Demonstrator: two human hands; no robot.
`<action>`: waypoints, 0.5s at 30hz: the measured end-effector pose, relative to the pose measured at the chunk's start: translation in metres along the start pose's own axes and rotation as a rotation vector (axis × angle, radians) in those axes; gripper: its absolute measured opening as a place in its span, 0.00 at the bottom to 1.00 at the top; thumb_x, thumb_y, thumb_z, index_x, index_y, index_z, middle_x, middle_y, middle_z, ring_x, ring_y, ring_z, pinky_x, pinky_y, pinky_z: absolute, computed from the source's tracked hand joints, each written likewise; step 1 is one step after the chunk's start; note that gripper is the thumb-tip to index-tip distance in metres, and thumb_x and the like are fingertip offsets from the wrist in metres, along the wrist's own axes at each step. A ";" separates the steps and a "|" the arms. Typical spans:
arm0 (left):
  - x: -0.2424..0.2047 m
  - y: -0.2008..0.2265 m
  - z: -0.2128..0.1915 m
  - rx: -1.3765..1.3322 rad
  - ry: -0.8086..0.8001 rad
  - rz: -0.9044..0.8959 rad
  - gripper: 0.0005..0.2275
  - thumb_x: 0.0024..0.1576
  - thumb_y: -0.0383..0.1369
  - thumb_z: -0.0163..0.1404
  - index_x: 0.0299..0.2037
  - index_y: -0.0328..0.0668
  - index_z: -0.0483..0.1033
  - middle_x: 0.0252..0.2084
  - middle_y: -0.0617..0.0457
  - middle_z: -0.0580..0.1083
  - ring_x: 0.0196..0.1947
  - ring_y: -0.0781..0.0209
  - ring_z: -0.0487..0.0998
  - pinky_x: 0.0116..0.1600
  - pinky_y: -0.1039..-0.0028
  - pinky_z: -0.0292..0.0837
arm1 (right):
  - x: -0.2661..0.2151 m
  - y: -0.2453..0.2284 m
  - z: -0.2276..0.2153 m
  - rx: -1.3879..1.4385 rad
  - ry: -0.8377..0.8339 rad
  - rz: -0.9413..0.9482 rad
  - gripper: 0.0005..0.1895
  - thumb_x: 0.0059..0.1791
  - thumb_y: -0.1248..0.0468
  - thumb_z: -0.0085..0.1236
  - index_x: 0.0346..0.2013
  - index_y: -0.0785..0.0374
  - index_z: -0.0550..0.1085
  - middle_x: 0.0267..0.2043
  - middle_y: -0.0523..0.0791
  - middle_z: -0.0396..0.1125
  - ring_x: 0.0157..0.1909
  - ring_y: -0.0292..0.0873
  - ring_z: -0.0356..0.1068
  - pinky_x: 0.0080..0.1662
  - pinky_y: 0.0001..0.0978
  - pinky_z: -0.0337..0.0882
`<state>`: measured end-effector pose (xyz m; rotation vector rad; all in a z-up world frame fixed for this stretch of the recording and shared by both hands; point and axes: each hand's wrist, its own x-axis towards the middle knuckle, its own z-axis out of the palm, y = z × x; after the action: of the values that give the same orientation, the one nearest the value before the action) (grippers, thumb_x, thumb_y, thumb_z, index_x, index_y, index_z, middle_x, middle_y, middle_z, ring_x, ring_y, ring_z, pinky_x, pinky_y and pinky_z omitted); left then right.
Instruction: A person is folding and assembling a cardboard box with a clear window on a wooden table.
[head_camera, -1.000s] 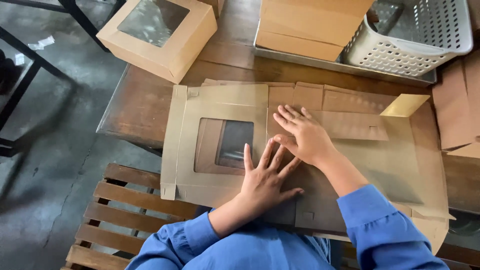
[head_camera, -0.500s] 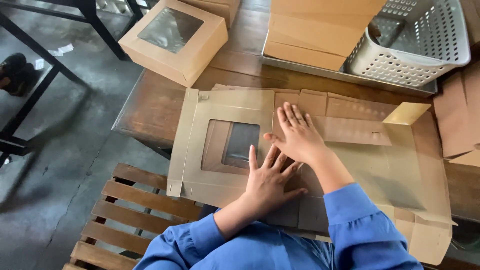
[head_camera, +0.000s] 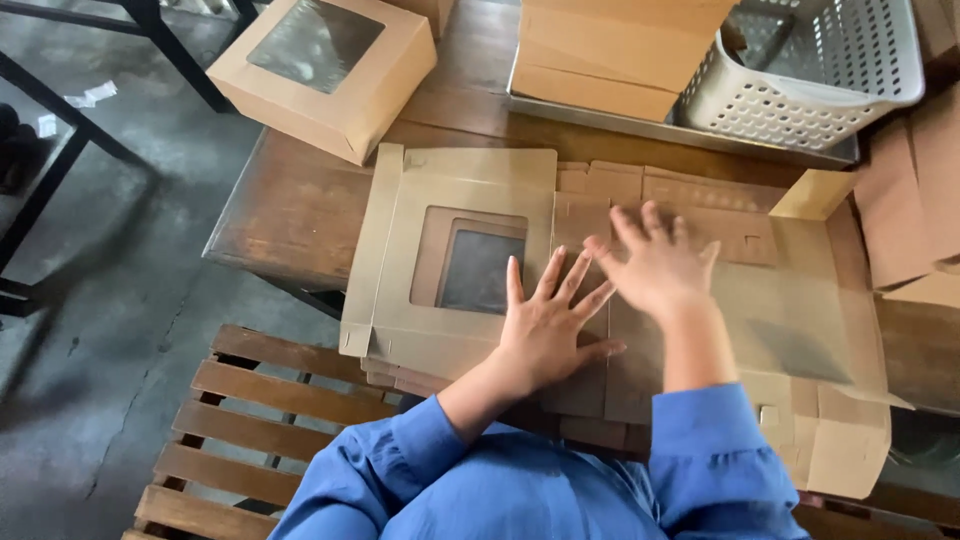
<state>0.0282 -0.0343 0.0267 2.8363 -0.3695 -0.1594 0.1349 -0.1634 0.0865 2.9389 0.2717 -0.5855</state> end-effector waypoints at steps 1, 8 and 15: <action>0.000 -0.001 0.000 -0.004 0.019 0.004 0.36 0.58 0.67 0.33 0.76 0.70 0.48 0.81 0.51 0.45 0.81 0.44 0.37 0.69 0.20 0.25 | 0.006 0.008 0.000 -0.008 0.020 0.010 0.42 0.51 0.24 0.09 0.78 0.28 0.41 0.83 0.39 0.32 0.81 0.55 0.34 0.69 0.76 0.38; -0.001 -0.001 0.004 0.009 0.052 0.008 0.36 0.59 0.66 0.34 0.77 0.72 0.47 0.81 0.51 0.45 0.81 0.44 0.38 0.69 0.21 0.25 | 0.026 0.028 0.004 0.067 -0.039 0.151 0.48 0.50 0.21 0.03 0.79 0.37 0.39 0.84 0.43 0.29 0.82 0.56 0.31 0.72 0.69 0.31; 0.000 0.000 0.002 0.012 0.018 0.002 0.35 0.59 0.66 0.35 0.76 0.69 0.50 0.81 0.50 0.46 0.81 0.43 0.37 0.69 0.21 0.24 | 0.004 -0.002 -0.006 0.069 -0.004 -0.015 0.42 0.52 0.26 0.08 0.78 0.34 0.41 0.84 0.41 0.28 0.82 0.58 0.28 0.73 0.65 0.36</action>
<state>0.0276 -0.0349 0.0250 2.8473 -0.3706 -0.1317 0.1405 -0.1597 0.0901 3.0040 0.2787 -0.6140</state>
